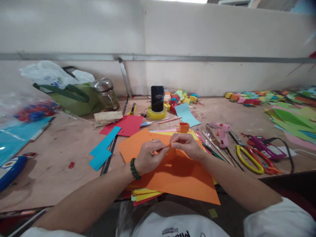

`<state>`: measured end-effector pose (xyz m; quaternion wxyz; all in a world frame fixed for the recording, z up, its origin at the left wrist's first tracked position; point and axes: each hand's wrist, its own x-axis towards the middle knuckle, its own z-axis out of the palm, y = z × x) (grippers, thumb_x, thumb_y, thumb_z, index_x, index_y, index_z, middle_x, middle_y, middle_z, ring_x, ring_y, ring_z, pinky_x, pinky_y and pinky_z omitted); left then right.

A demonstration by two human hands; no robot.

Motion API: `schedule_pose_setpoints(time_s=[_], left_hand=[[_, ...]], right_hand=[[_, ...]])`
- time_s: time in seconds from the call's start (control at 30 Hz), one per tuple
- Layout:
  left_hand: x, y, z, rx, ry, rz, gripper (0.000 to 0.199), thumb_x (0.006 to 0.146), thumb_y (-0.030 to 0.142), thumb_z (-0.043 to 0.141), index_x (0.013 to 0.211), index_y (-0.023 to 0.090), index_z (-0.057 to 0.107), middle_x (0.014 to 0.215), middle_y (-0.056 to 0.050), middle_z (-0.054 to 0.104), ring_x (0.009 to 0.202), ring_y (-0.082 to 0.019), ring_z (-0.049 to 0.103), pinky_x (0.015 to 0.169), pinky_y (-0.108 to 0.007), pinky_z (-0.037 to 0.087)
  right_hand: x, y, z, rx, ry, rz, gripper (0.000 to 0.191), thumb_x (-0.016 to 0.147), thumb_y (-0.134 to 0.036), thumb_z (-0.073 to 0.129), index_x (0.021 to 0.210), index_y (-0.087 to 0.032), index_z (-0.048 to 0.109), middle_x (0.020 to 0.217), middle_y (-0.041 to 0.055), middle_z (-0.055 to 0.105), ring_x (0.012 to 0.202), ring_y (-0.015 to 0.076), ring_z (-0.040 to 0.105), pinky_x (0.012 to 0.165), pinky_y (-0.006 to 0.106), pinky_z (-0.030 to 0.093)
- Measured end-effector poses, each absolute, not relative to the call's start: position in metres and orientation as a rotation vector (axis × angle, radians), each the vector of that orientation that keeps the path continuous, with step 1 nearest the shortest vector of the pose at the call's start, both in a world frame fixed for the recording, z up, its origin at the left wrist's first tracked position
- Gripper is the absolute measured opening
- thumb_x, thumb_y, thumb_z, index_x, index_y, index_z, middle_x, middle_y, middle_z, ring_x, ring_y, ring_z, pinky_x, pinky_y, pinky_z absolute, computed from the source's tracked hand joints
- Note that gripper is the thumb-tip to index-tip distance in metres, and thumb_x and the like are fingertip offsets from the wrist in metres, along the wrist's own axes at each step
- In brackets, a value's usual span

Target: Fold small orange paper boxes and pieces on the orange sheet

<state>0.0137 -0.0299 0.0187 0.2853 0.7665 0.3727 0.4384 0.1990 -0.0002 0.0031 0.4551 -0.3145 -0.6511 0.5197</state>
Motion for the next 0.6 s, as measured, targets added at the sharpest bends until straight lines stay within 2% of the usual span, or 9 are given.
schedule_pose_setpoints(time_s=[0.23, 0.6], left_hand=[[0.0129, -0.0292, 0.0141, 2.025, 1.006, 1.193, 0.021, 0.083, 0.028, 0.058, 0.067, 0.019, 0.068, 0.058, -0.003, 0.063, 0.054, -0.013, 0.053, 0.055, -0.024, 0.041], [0.0137, -0.0307, 0.0188, 1.907, 0.952, 1.139, 0.026, 0.085, 0.031, 0.056, 0.068, 0.018, 0.07, 0.067, -0.006, 0.072, 0.061, -0.015, 0.065, 0.063, -0.025, 0.049]], right_hand=[[0.1973, -0.0026, 0.0084, -0.807, -1.56, 1.311, 0.03, 0.063, -0.047, 0.081, 0.067, -0.02, 0.069, 0.068, 0.001, 0.062, 0.064, 0.0132, 0.055, 0.062, 0.027, 0.046], [0.2052, 0.0047, 0.0043, -0.843, -1.52, 1.342, 0.027, 0.068, -0.046, 0.078, 0.072, -0.02, 0.076, 0.07, 0.0013, 0.065, 0.066, 0.0129, 0.056, 0.064, 0.026, 0.046]])
